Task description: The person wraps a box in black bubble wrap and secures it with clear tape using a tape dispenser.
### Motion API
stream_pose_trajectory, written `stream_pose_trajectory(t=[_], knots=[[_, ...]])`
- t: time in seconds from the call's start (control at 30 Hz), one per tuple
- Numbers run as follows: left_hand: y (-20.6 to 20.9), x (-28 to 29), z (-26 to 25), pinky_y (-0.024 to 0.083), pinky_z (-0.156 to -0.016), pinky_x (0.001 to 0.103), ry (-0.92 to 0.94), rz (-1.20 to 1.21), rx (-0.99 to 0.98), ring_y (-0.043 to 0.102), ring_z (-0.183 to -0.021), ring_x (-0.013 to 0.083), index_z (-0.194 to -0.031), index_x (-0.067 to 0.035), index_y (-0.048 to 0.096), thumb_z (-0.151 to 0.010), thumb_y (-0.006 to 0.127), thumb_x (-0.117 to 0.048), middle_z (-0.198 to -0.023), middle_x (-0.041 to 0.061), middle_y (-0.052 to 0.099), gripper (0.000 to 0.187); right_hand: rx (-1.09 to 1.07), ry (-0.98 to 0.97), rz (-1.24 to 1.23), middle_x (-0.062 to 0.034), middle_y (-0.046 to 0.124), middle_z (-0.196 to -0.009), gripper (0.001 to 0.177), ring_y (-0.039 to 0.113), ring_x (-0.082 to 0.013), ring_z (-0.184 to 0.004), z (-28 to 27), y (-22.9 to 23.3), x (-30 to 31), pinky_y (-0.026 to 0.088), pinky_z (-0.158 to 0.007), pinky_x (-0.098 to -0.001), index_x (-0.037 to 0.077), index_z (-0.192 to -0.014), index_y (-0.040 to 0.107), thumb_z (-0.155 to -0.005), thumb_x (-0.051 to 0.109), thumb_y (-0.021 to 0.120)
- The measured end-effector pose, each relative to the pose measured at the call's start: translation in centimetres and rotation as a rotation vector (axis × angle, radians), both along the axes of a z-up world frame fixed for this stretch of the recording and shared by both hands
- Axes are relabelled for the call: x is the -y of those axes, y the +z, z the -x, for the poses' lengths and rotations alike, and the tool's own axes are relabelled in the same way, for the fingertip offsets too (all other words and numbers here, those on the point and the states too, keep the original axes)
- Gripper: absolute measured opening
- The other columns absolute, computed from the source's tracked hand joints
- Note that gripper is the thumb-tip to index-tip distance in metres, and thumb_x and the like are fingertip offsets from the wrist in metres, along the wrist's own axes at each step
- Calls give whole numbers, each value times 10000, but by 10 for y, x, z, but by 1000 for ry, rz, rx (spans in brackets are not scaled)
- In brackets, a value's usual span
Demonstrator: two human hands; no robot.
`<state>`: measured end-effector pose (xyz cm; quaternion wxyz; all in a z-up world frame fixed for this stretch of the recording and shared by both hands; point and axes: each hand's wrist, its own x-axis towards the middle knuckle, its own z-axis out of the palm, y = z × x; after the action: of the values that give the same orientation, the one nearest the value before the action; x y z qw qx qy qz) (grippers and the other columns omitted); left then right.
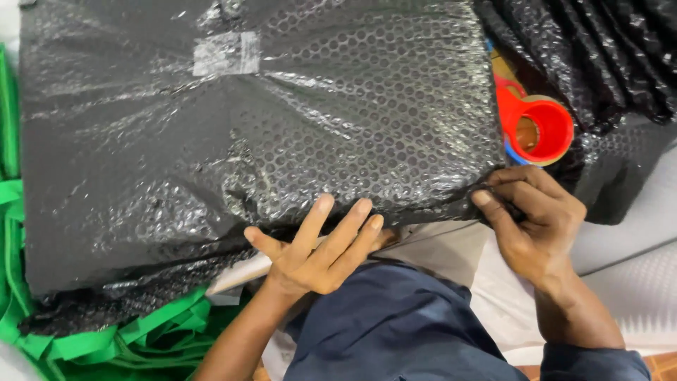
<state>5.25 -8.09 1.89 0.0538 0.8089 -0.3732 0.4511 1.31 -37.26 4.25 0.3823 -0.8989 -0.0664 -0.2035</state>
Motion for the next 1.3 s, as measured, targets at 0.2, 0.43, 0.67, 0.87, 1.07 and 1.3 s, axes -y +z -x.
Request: stream_pose_trajectory(t=[0.2,0.43,0.67,0.87,1.07,1.3], knots=[[21,30,-10,478,-1048,581,-68,63,-131,686,-1187,329,-1299,-245,698,-1105,541,-489,-1288,-9,710,349,-44,30,-73,-194,680,-948,140,682,-266,-861,-2,2,3,548,-824,-337,-74,-832,683,-910,-3,775],[22,40,-12,494,-995,436,19,31,-156,724,-1124,271,-1309,-338,701,-1048,530,-673,-1250,-53,748,458,55,-25,-148,-191,725,-922,176,712,-304,-930,-4,6,10,554,-903,-387,-35,-827,714,-962,76,694],[20,44,-14,508,-952,430,44,49,-142,740,-1052,272,-1266,-334,704,-996,579,-750,-1194,-67,761,511,849,-264,-263,-105,498,-748,588,568,-231,-512,15,-96,35,471,-432,-343,-8,-889,544,-1038,555,464],[26,47,-12,488,-938,430,48,29,-163,731,-1032,274,-1188,-342,725,-959,631,-780,-1158,-61,766,503,639,-144,-108,-169,621,-904,410,644,-279,-744,45,-132,29,551,-714,-378,-4,-999,645,-889,382,727],[28,47,-13,484,-936,426,52,37,-152,730,-1017,273,-1156,-326,737,-947,649,-791,-1140,-47,769,517,595,27,266,-153,620,-968,125,615,-307,-785,41,-83,34,569,-695,-380,13,-999,742,-999,73,632],[28,47,-12,487,-944,429,60,32,-165,729,-1031,273,-1186,-322,727,-945,656,-802,-1155,-53,768,542,552,118,427,-34,626,-886,54,626,-243,-748,26,-53,29,530,-661,-369,97,-946,775,-939,111,724]])
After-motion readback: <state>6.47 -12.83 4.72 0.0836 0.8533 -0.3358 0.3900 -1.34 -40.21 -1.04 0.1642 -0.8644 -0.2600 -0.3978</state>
